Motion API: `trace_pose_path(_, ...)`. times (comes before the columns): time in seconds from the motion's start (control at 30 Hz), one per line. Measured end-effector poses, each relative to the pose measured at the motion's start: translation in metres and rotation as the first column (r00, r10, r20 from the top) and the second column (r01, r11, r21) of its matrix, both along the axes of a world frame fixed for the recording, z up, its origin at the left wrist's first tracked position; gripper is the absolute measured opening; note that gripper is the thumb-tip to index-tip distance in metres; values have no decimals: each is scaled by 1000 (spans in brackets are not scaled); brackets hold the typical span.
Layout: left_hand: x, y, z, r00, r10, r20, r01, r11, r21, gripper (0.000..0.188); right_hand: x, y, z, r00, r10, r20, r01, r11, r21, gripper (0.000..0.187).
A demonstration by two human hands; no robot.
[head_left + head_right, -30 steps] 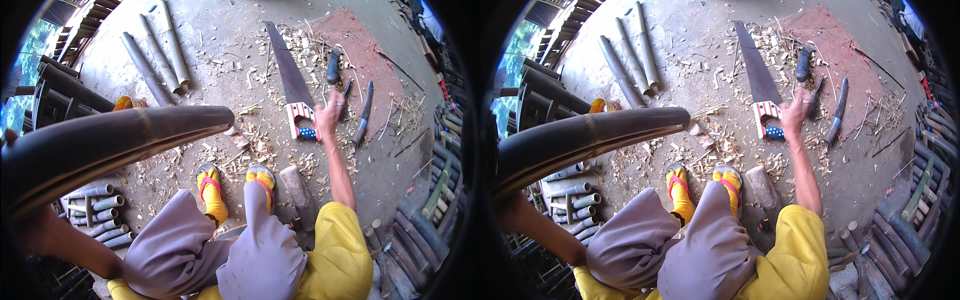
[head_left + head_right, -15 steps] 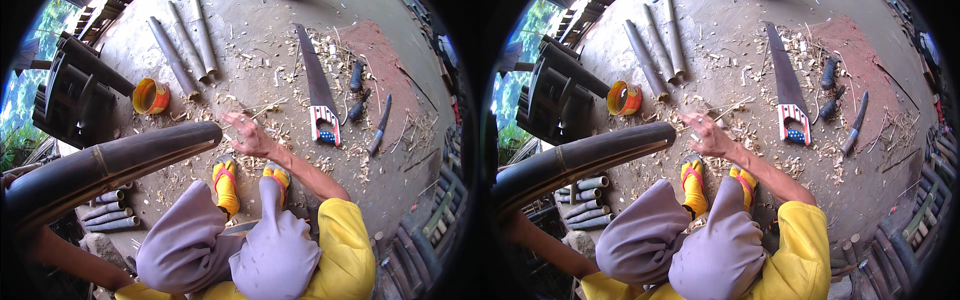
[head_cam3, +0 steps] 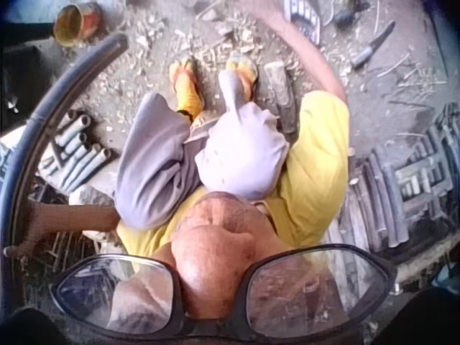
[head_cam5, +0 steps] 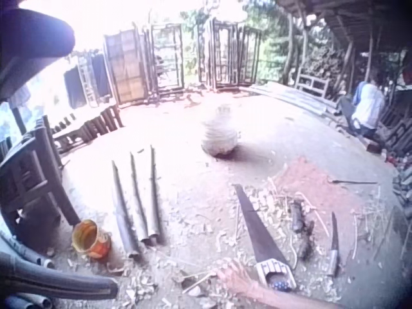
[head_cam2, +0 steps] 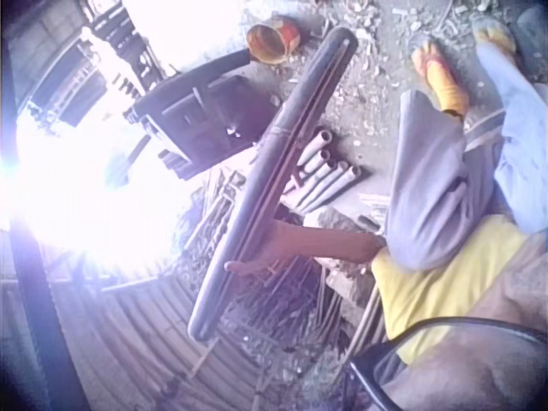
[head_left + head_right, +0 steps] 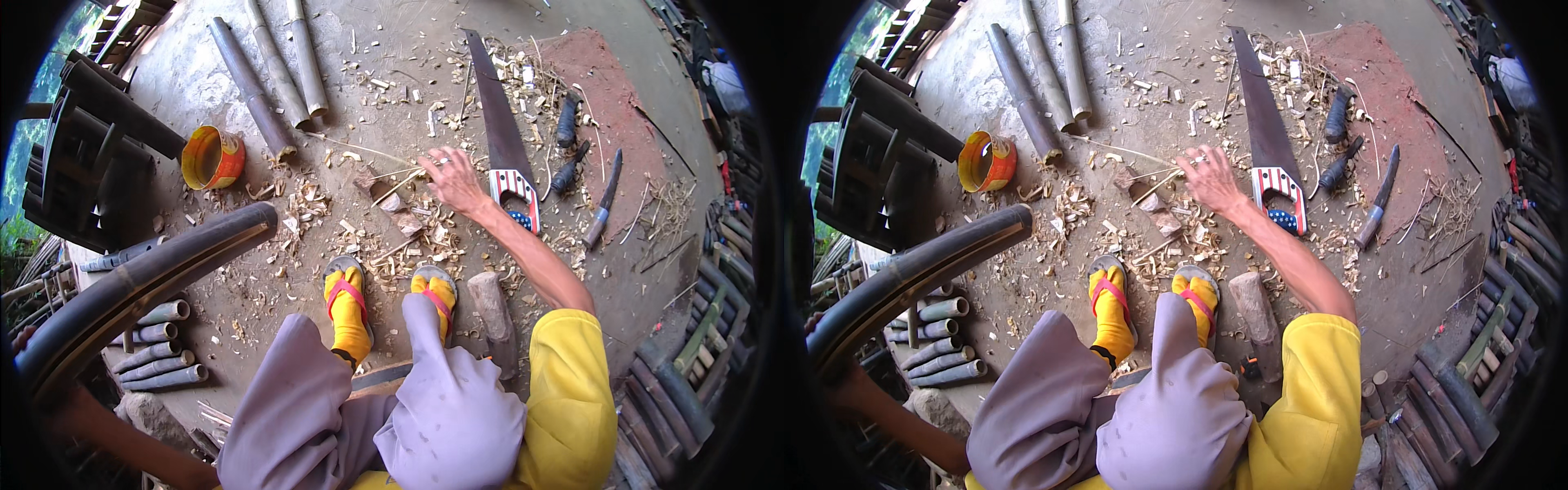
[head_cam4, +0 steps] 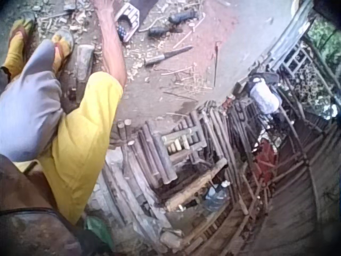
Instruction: The person uses a saw to cut a section of dark bamboo, then uses a knife and a wooden mallet to split the bamboo piece along its length, and finally peels away thin strips of the bamboo by hand.
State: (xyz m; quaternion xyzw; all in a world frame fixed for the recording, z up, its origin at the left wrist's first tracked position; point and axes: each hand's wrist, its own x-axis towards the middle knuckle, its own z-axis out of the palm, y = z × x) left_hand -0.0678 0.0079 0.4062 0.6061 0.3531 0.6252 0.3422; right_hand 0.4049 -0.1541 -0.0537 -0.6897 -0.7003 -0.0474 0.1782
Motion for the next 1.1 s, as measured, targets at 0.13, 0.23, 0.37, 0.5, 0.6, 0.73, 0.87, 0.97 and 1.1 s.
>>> trace_pose_path(0.13,-2,12,-73,976,-153,154,176,973,-148,56,-29,28,-25,999,-47,-11,46,996,-70,35)
trace_pose_path(0.23,14,9,-140,983,-130,127,155,965,-214,56,-27,32,-37,990,-117,-75,87,943,-321,31)
trace_pose_path(0.37,24,-6,-179,1000,15,-2,-15,979,-201,57,-26,8,9,896,-241,-374,155,957,-247,13)
trace_pose_path(0.5,27,-12,-185,1000,-7,12,9,986,-165,56,19,-90,68,641,-466,-610,463,869,-176,24)
trace_pose_path(0.6,52,-28,-217,995,22,-100,-45,973,-226,59,96,-205,111,282,-810,-514,830,475,-293,27)
trace_pose_path(0.73,54,-27,-278,981,66,-183,-123,940,-317,51,146,-280,169,291,-946,143,899,321,299,44)
trace_pose_path(0.87,73,-8,-253,986,-52,160,117,896,-427,44,61,-225,130,548,-795,-260,773,600,-207,54)
trace_pose_path(0.97,83,-6,-200,876,-288,387,425,841,-334,50,-3,-147,88,709,-544,-449,409,836,-366,46)
trace_pose_path(1.1,90,-18,-170,820,-409,399,525,816,-241,53,-15,-52,19,872,-231,-431,144,963,-226,53)
